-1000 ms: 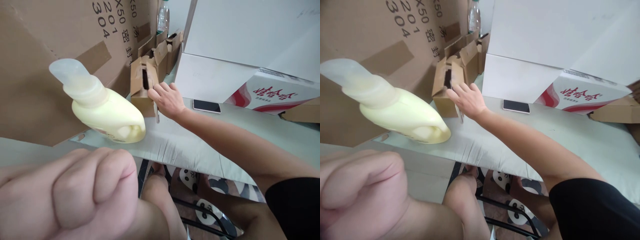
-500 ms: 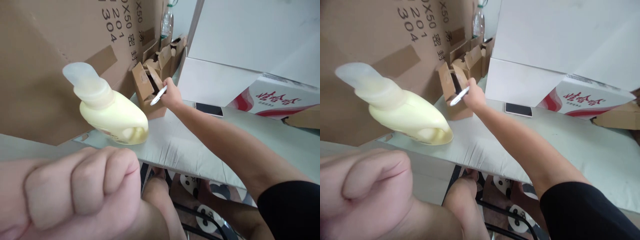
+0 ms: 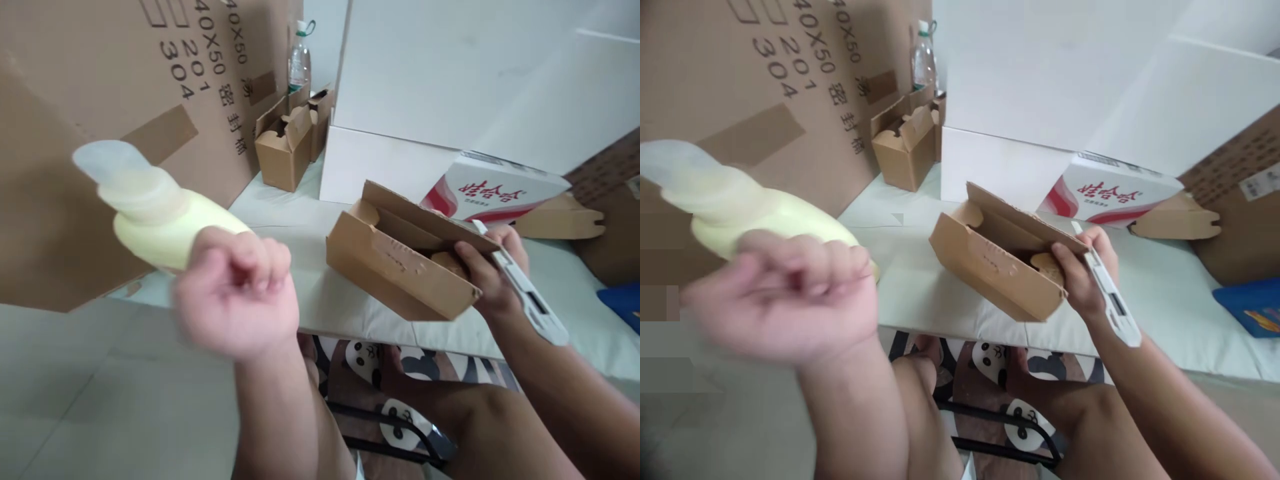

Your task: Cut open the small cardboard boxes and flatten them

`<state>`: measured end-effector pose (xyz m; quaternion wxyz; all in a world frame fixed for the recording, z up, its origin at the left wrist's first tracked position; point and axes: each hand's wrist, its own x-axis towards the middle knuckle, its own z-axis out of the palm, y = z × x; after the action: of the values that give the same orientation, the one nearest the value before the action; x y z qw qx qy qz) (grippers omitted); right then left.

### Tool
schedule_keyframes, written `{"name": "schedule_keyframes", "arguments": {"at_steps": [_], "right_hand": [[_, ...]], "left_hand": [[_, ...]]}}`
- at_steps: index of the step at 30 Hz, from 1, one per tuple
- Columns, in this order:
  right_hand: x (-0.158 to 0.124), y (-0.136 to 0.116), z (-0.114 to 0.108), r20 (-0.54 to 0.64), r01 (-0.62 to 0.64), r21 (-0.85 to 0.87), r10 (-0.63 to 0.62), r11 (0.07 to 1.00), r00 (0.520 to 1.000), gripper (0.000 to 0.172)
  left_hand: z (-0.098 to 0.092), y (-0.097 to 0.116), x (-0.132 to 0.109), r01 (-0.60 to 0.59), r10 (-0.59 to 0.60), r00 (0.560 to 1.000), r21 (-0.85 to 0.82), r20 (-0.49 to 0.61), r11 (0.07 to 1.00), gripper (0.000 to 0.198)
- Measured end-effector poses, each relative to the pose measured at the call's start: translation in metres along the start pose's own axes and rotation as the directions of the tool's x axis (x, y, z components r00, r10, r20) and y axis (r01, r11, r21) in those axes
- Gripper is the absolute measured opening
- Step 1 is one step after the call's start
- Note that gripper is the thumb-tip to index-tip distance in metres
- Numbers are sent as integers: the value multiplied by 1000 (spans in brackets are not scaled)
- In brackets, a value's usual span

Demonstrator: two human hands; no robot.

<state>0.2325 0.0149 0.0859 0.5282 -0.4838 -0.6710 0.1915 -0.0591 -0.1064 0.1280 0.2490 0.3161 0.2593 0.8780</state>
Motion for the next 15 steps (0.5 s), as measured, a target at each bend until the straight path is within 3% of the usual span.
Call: {"name": "schedule_keyframes", "arguments": {"at_steps": [2, 4, 7, 9, 11, 13, 15], "right_hand": [[-15, 8, -26, -133, -93, 71, 102, 993, 986, 47], [-27, 13, -42, -143, -154, 94, 166, 984, 976, 47], [-41, 21, -53, 0, -226, 150, 228, 962, 974, 44], [-49, 29, -57, 99, -249, 261, 230, 933, 968, 43], [-56, 37, -61, 186, -217, 389, 155, 895, 970, 43], [-64, 44, -65, 263, -171, 493, 42, 853, 964, 44], [-68, 53, -69, 297, -175, 566, -1, 806, 955, 42]], "left_hand": [[17, -36, -6, 7, 3, 999, 187, -51, 982, 19], [27, -69, -18, 89, -131, 988, 402, 78, 911, 15], [37, -103, -36, 66, -352, 865, 615, 356, 786, 29], [43, -113, -44, -1, -418, 796, 691, 437, 722, 38], [51, -118, -49, -93, -398, 793, 737, 462, 670, 46], [59, -122, -49, -209, -351, 790, 759, 502, 616, 39], [67, -127, -48, -332, -340, 744, 760, 575, 559, 23]]}}
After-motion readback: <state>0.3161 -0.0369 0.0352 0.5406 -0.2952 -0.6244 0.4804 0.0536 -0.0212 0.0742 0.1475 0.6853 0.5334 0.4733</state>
